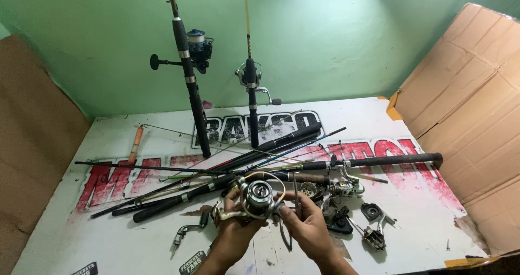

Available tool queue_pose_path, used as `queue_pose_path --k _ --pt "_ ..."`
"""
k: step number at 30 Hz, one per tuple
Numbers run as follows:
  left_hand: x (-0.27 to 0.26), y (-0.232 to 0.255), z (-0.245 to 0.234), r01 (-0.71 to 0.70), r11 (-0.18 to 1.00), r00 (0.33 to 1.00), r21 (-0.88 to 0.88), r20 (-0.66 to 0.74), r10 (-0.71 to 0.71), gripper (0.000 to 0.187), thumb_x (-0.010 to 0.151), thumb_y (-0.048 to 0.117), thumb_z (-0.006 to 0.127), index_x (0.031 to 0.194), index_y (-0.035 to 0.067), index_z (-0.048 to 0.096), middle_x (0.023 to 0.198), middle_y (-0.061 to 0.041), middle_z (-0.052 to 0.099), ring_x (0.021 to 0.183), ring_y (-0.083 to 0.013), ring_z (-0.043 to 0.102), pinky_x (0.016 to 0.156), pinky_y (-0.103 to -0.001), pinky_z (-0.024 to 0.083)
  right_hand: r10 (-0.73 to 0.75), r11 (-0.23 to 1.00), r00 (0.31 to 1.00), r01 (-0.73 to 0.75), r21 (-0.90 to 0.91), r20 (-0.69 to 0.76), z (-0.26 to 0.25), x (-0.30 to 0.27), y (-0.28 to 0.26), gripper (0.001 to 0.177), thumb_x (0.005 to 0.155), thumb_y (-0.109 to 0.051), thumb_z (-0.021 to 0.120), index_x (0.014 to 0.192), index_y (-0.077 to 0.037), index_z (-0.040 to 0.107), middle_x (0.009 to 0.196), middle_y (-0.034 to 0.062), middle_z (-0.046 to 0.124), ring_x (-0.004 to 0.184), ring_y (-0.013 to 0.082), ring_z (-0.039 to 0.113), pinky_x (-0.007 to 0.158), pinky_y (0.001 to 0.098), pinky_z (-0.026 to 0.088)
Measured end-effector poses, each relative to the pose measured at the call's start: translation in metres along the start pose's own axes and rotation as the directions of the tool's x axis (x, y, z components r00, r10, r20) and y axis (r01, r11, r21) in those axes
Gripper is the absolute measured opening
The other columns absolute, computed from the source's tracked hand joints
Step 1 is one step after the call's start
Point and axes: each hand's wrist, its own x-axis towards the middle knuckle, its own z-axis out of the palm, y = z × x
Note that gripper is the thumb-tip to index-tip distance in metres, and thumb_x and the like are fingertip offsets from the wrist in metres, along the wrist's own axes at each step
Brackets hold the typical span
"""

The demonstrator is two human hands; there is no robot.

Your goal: The recorder is disassembling and cleaning a fishing reel at a table.

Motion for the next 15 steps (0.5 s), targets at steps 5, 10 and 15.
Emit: queue_pose_path --k 5,10,15 --pt "0.002 -0.005 0.002 0.071 0.997 0.997 -0.023 -0.026 -0.072 0.089 0.08 -0.003 0.079 0.146 0.012 0.021 0.124 -0.016 0.071 0.094 -0.0216 0.078 0.076 -0.033 0.066 -0.072 0.986 0.996 0.079 -0.144 0.05 0.006 0.003 -0.01 0.042 0.091 -0.009 0.073 0.129 0.005 0.06 0.085 0.0121 0.074 0.067 0.0127 0.063 0.057 0.0246 0.05" --pt "-0.002 0.011 0.0 0.122 0.992 0.983 -0.013 0.143 -0.119 0.095 0.088 0.006 0.072 0.148 0.019 -0.001 0.135 -0.016 0.071 0.111 -0.022 0.075 0.091 -0.034 0.063 -0.054 0.997 0.997 0.057 -0.057 0.062 -0.004 0.009 0.0 0.032 0.094 0.0 0.067 0.124 0.005 0.061 0.088 0.0137 0.075 0.073 0.0144 0.066 0.059 0.0254 0.051" --pt "-0.008 0.025 0.0 0.215 0.97 0.96 0.117 0.157 -0.232 0.088 0.086 0.006 0.073 0.151 0.018 0.015 0.117 -0.01 0.083 0.107 -0.0168 0.079 0.089 -0.032 0.058 -0.161 0.968 0.979 0.182 -0.171 0.127 0.005 0.006 -0.012 0.029 0.094 -0.006 0.07 0.12 0.006 0.066 0.09 0.0094 0.068 0.075 0.0147 0.063 0.066 0.0289 0.053"
